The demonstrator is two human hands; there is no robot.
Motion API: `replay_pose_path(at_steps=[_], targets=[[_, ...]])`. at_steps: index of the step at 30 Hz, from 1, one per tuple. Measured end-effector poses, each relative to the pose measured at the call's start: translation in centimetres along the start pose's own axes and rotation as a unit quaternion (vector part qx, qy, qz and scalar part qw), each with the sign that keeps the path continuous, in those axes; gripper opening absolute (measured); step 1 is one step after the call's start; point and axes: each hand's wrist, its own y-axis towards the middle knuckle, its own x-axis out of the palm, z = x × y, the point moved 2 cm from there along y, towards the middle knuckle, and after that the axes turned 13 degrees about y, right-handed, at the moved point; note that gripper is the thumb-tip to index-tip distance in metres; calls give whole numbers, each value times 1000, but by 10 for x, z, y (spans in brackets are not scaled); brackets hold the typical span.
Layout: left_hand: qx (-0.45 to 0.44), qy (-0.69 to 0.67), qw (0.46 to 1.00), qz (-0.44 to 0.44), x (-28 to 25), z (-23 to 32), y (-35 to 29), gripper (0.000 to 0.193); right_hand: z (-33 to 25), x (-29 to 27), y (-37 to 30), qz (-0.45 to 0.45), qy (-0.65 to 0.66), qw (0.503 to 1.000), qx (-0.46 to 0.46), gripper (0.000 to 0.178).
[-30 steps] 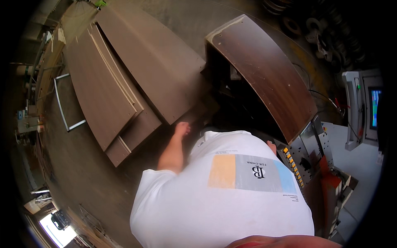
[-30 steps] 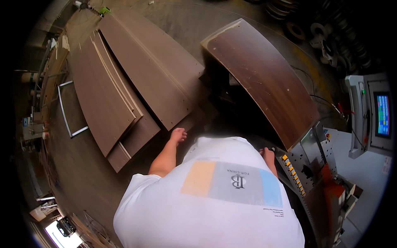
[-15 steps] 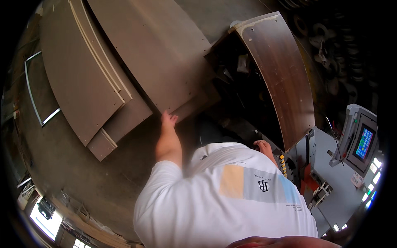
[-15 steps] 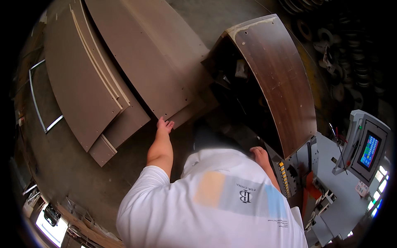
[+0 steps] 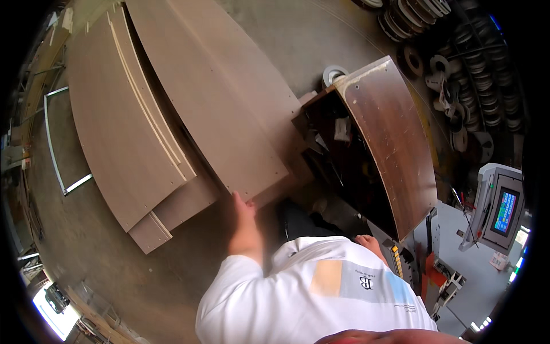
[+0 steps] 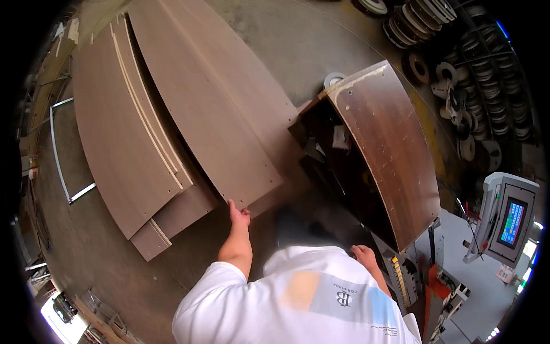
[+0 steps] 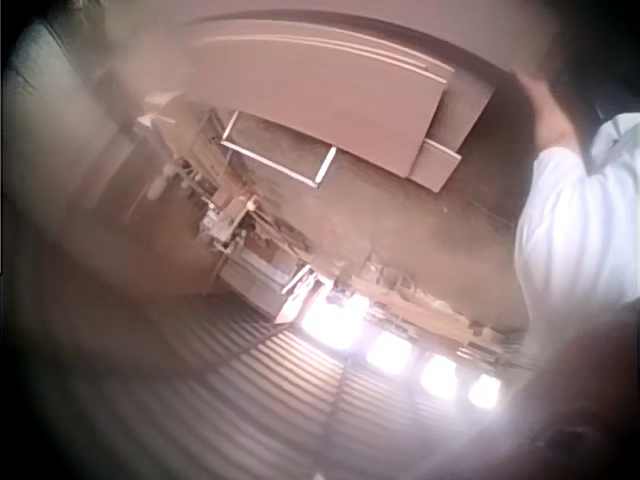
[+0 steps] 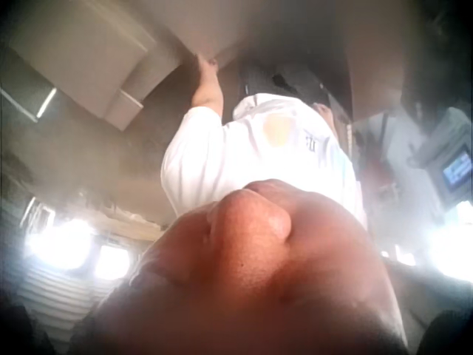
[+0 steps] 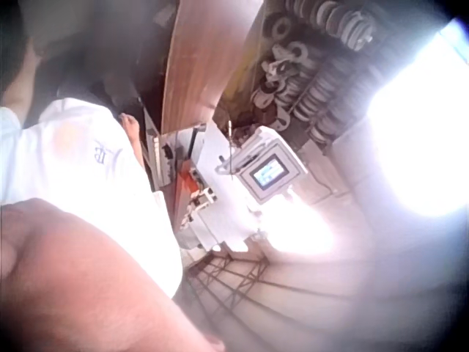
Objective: The person repeatedly picks up large rectangular wood panels from a stack, places them onto a machine table, and then removes them to place them back on the stack. The person handles the panels one at a time in a repetitive cycle.
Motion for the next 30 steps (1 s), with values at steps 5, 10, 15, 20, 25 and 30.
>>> replay_pose_path(at_steps=[5, 10, 15, 20, 25, 30], targets=[[37, 16, 996, -75, -11, 6, -49, 37, -31, 7, 11, -38, -82, 992, -83, 35], [20, -35, 991, -129, -22, -1, -85, 27, -72, 20, 48, -120, -138, 970, -160, 34], [36, -3, 972, -233, 10, 11, -173, 15, -162, 78, 47, -258, -91, 946, -177, 42], [64, 43, 951, -300, 50, 12, -259, 11, -226, 146, 30, -383, 61, 911, -142, 58], [25, 26, 909, -414, 88, -24, -311, 15, -242, 143, 9, -343, 354, 866, -80, 46], [48, 176, 869, -460, 145, -73, -386, 22, -233, 53, 16, -309, 452, 820, -169, 37]])
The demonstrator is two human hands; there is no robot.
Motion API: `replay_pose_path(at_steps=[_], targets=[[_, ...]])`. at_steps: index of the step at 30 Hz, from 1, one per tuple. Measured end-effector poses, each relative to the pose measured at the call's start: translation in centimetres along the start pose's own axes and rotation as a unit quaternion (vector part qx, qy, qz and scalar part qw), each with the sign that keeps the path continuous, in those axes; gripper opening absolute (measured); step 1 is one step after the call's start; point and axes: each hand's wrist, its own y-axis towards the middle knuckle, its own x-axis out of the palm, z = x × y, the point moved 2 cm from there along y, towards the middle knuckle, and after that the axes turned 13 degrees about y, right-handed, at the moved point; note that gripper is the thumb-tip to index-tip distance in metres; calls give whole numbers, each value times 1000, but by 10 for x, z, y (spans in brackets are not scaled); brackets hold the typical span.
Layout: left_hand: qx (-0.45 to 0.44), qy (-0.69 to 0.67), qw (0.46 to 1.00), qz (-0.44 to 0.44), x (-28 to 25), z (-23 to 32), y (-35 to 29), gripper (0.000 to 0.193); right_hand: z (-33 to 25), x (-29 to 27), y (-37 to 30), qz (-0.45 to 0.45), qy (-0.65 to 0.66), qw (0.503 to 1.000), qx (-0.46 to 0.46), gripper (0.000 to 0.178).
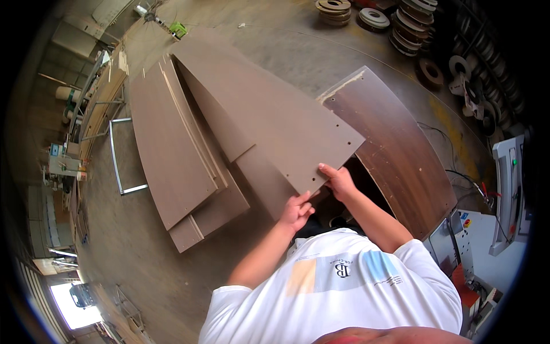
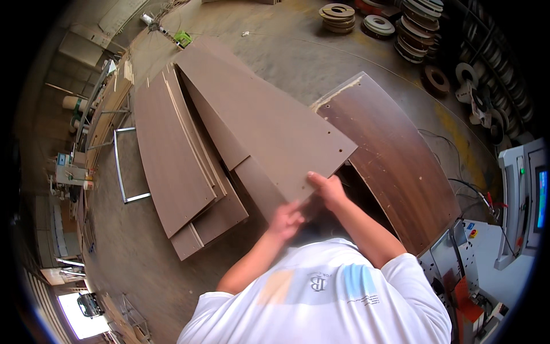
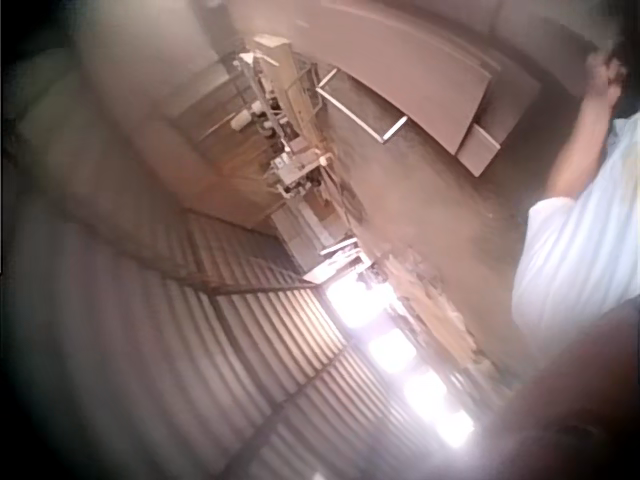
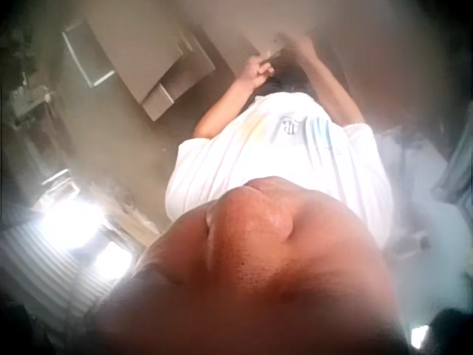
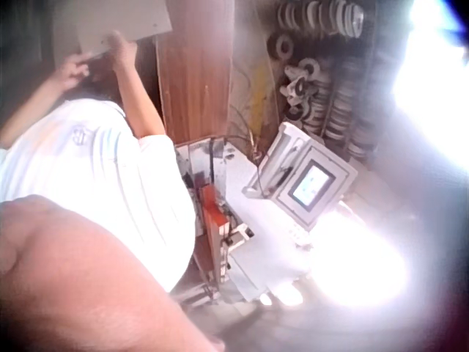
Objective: The person repeatedly picks up large rectangular wood panels from a stack, places them onto a machine table, and then removes them to place them back on the stack. The person handles the panels one at a time in a repetitive cycle.
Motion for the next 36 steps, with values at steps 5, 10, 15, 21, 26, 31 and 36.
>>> replay_pose_path(at_steps=[5, 10, 15, 21, 26, 31, 36], targets=[[-60, 200, 975, -70, 91, -44, 29, 26, -90, -88, -52, 18, -42, 997, -65, 45], [-83, 257, 959, -88, 133, -70, 52, 30, -161, -189, -123, 52, -40, 994, -83, 41], [-75, 285, 955, -38, 121, -63, 91, 36, -211, -281, -215, 89, -31, 990, -106, 50], [-72, 246, 965, 45, 77, -12, 149, 42, -231, -342, -321, 249, -104, 939, -213, 50], [-7, 172, 979, 111, 55, 60, 202, 47, -217, -346, -346, 427, -173, 842, -282, 44], [-2, 203, 968, 149, 16, 116, 263, 38, -193, -384, -338, 661, -396, 592, -235, 69], [-49, 217, 963, 153, 8, 121, 265, 39, -203, -313, -338, 699, -360, 608, -111, 74]])
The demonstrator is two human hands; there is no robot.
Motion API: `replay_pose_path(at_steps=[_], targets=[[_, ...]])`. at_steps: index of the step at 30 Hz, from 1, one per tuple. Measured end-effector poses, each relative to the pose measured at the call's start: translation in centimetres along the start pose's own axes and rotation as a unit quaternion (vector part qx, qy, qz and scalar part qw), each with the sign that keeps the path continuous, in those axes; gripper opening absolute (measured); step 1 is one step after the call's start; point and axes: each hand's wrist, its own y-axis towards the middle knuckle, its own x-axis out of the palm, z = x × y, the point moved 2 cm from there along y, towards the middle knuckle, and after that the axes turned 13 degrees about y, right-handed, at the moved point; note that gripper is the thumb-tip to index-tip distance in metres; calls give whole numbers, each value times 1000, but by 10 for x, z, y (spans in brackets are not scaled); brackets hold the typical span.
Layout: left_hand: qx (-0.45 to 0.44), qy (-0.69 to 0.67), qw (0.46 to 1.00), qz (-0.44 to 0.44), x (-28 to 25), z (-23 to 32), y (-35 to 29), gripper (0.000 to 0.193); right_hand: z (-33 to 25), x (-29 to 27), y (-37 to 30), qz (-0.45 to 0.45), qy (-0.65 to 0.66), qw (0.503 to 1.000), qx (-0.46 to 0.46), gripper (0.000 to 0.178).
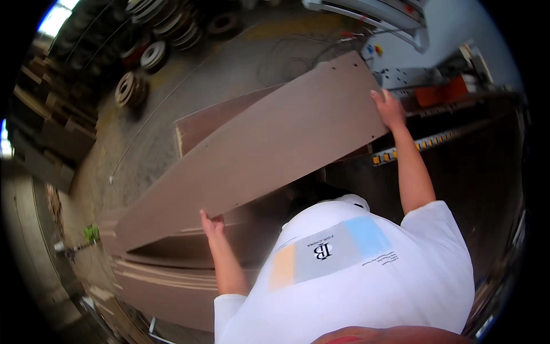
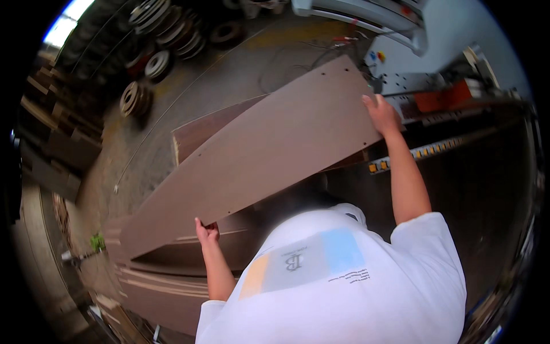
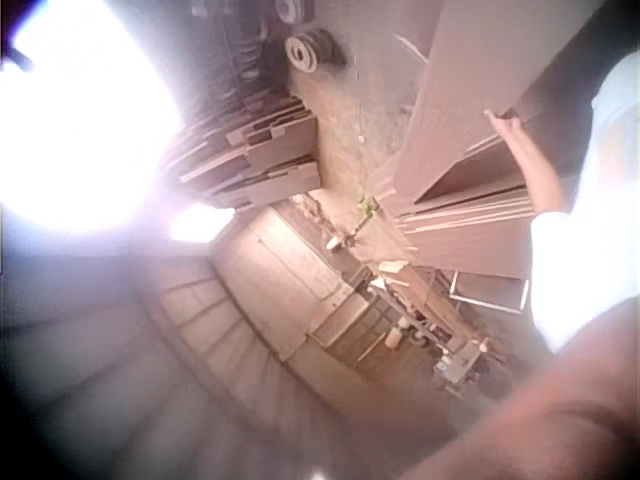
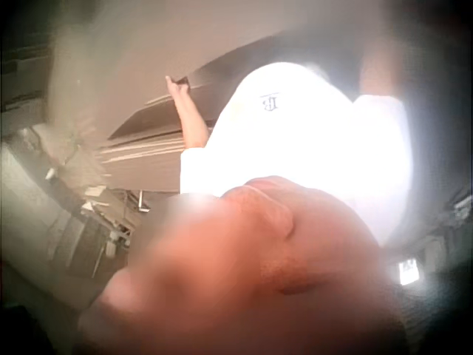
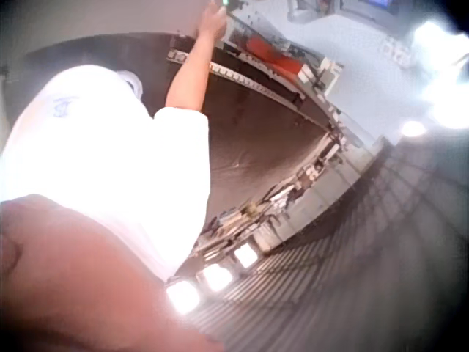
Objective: The person repeatedly picks up large rectangular wood panels from a stack, places them onto a machine table, and then removes them to place them back on the stack. The person handles the panels one at a time in a repetitive cycle.
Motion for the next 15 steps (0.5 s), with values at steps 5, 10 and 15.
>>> replay_pose_path(at_steps=[5, 10, 15], targets=[[-18, 39, 999, 16, -11, 10, 7, 35, 30, 10, -23, 32, -15, 999, 22, 69], [-21, 87, 996, 28, -10, 18, 0, 34, 86, 29, -58, 72, -3, 997, -3, 62], [-9, 156, 987, 25, -15, 18, -5, 35, 140, 51, -90, 174, 37, 981, -76, 41]])
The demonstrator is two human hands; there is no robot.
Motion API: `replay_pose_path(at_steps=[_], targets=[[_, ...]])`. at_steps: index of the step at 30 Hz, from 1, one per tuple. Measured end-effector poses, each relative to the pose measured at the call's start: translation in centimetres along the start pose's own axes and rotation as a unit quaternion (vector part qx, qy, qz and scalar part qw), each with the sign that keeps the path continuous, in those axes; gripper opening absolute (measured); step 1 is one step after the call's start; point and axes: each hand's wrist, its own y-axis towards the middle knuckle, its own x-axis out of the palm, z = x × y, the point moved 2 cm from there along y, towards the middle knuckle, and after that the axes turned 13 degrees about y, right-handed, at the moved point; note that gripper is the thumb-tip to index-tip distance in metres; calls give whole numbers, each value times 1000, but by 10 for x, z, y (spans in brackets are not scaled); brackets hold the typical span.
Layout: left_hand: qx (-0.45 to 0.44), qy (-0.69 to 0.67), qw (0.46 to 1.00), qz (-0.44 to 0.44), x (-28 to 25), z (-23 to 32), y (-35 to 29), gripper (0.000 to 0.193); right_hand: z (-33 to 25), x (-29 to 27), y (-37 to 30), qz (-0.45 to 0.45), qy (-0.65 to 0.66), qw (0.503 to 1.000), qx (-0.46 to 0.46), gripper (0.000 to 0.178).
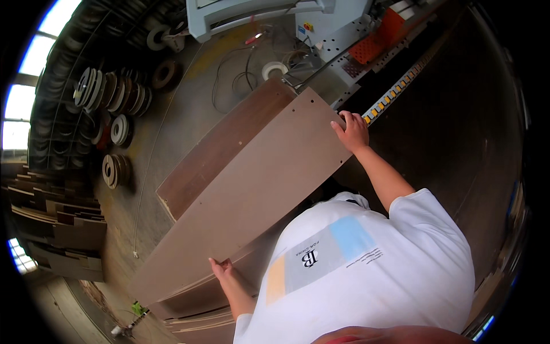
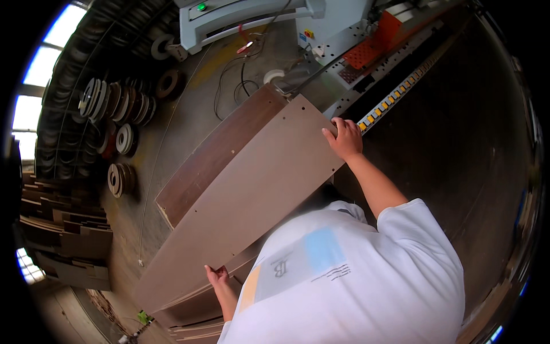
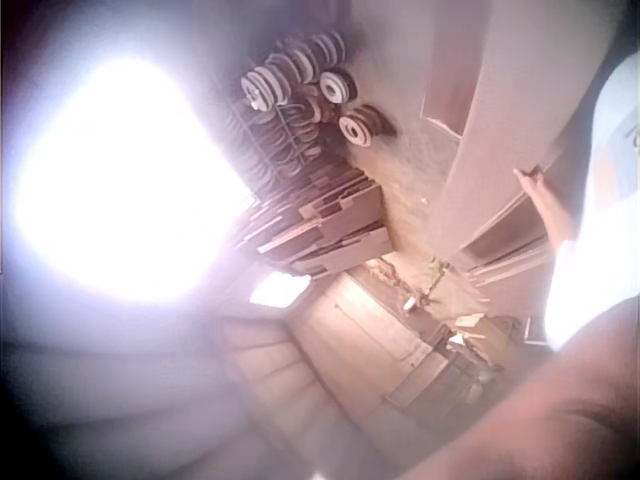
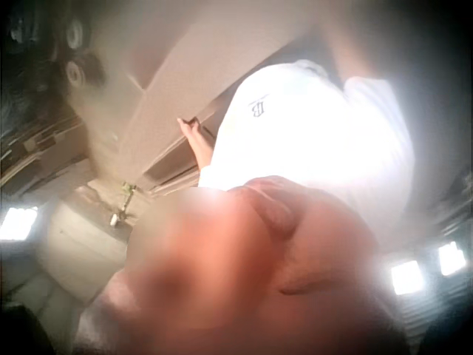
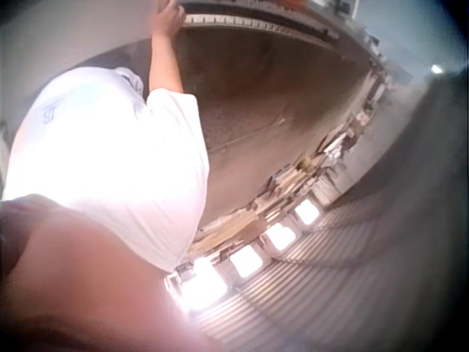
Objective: The person repeatedly picks up large rectangular wood panels from a stack, places them onto a machine table, and then removes them to place them back on the stack. The person handles the panels one at a time in a repetitive cycle.
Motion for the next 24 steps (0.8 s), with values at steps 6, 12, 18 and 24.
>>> replay_pose_path(at_steps=[6, 12, 18, 24], targets=[[-13, 29, 996, -80, 67, -40, -41, 34, 87, -31, 16, 71, -45, 996, -37, 31], [-65, 146, 979, -129, 173, -88, -109, 34, 169, -65, 85, 107, -122, 987, 8, 29], [-57, 156, 969, -182, 235, -139, -115, 41, 200, -65, 105, 224, -172, 959, 20, 37], [-57, 180, 961, -201, 259, -151, -126, 34, 176, -62, 28, 204, -25, 960, 191, 39]])
